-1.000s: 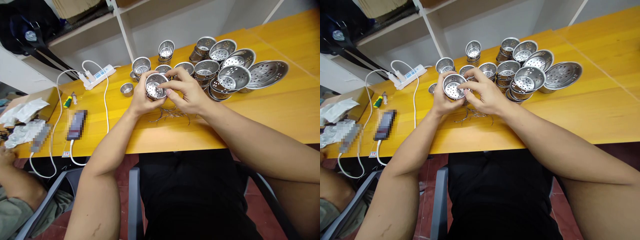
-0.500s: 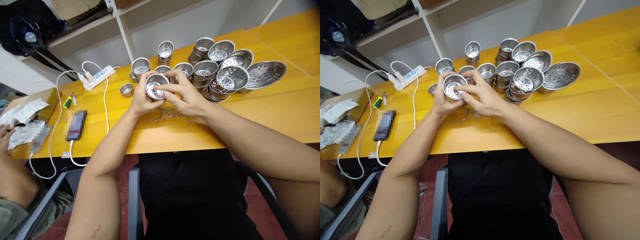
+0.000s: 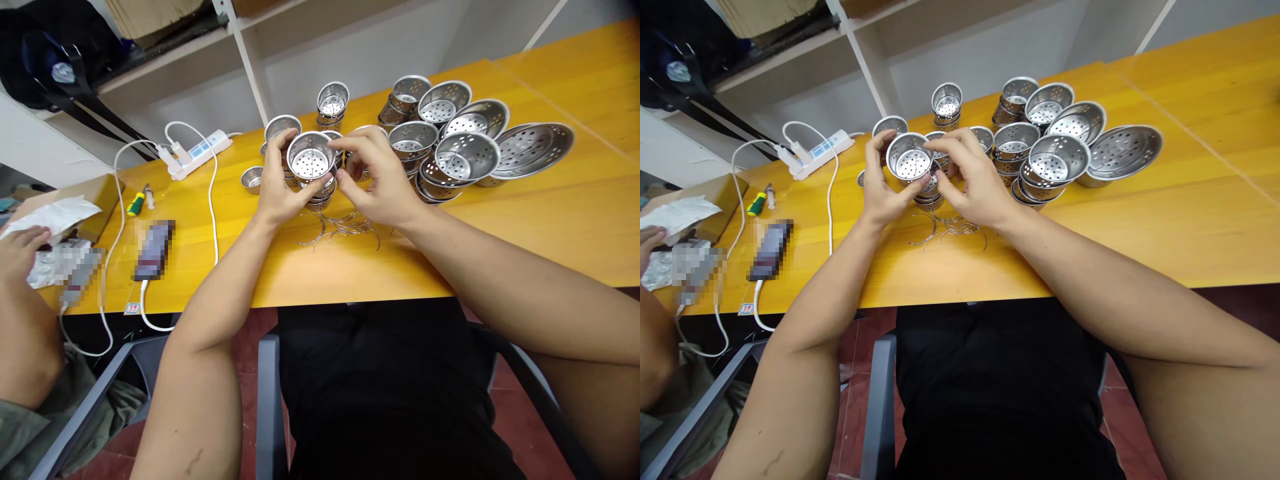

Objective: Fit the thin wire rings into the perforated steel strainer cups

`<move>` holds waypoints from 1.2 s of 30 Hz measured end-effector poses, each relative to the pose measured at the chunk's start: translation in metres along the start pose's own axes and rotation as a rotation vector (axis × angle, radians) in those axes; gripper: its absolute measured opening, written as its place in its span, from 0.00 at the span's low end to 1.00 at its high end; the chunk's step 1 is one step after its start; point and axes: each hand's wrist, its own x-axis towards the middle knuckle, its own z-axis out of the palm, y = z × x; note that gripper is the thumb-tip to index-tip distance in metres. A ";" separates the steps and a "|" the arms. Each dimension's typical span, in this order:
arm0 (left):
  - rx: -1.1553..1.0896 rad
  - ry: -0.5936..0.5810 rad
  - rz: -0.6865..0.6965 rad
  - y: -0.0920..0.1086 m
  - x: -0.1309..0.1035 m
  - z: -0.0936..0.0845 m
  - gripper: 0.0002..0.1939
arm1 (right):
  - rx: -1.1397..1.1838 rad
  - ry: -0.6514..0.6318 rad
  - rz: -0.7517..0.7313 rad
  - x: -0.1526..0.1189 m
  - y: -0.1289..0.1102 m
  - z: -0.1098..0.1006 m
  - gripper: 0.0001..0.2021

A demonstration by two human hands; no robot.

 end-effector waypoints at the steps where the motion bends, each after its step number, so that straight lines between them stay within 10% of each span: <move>1: -0.001 -0.009 -0.009 -0.001 -0.001 0.001 0.59 | -0.001 -0.002 0.010 0.000 0.000 0.000 0.30; 36: -0.063 -0.289 -0.109 0.012 -0.005 -0.004 0.63 | -0.063 -0.125 0.040 0.000 -0.007 0.001 0.27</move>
